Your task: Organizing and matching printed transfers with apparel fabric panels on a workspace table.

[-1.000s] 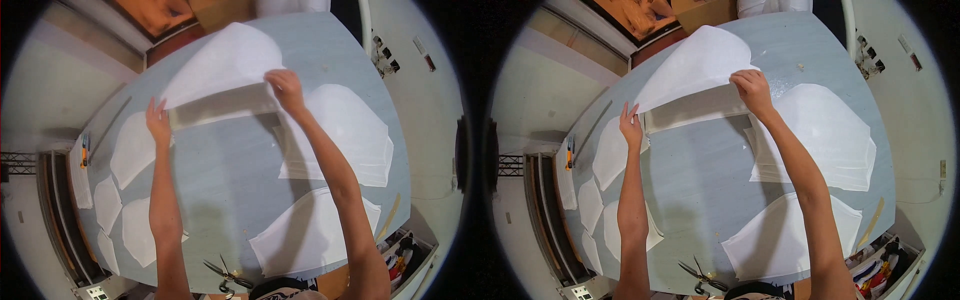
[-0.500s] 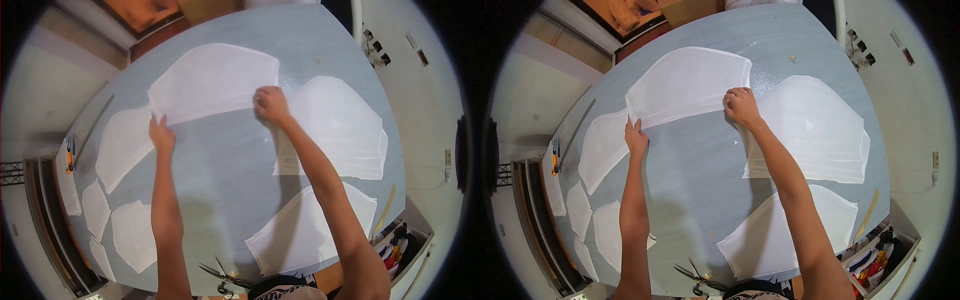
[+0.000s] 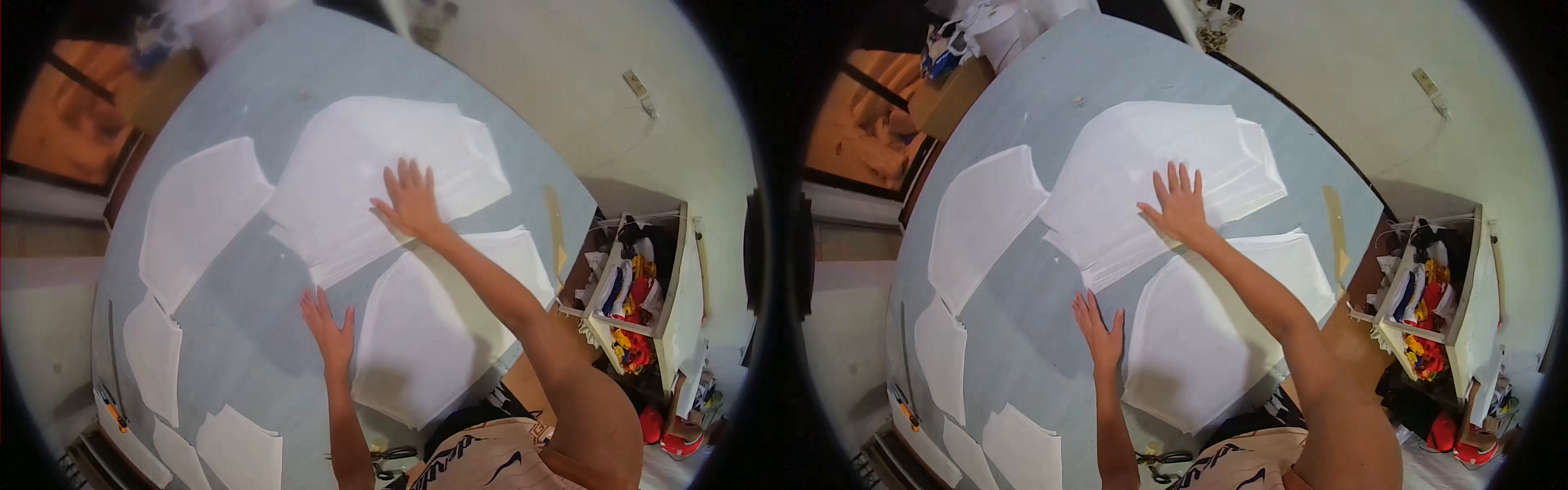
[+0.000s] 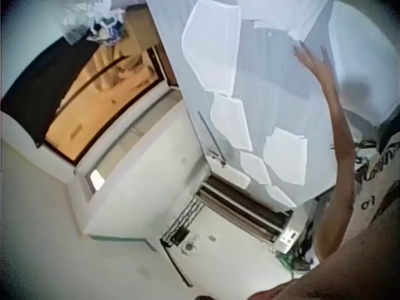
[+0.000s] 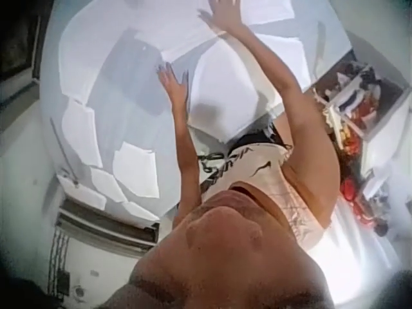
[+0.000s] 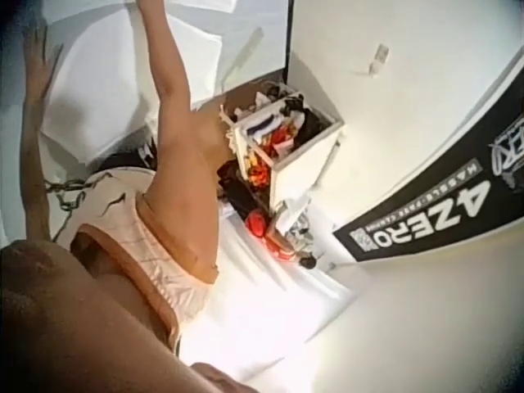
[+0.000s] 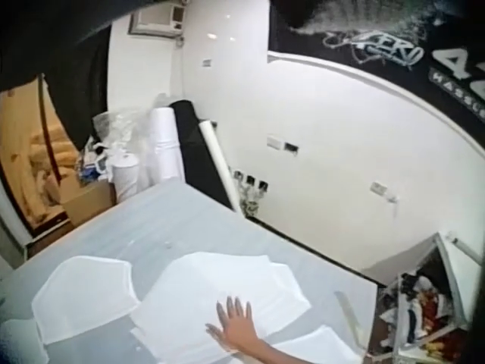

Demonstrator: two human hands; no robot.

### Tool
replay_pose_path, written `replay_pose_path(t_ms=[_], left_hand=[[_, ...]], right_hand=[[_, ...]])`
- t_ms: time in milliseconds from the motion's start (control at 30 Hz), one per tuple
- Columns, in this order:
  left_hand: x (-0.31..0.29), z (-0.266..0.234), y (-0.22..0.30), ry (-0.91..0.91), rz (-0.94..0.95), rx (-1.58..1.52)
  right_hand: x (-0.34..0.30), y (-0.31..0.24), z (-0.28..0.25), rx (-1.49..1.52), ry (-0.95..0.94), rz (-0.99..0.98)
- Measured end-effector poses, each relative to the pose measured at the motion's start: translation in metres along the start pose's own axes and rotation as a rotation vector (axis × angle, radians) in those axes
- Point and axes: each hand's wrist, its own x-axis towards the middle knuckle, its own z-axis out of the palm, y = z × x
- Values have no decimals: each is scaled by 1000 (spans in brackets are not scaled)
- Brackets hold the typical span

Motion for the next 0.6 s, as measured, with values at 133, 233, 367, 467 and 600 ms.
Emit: replay_pose_path(t_ms=[133, 233, 367, 467, 600], left_hand=[[-8, 34, 10, -25, 43, 129], [-7, 30, 8, -64, 43, 168], [-6, 29, 17, -146, 38, 182], [-4, 42, 25, -135, -11, 138], [27, 37, 35, 83, -119, -276]], right_hand=[[-42, 39, -13, 19, -54, 95], [-64, 46, -27, 48, -38, 102], [-84, 57, -46, 104, -23, 141], [-92, 76, -61, 185, -66, 119], [-83, 149, -80, 80, 301, 554]])
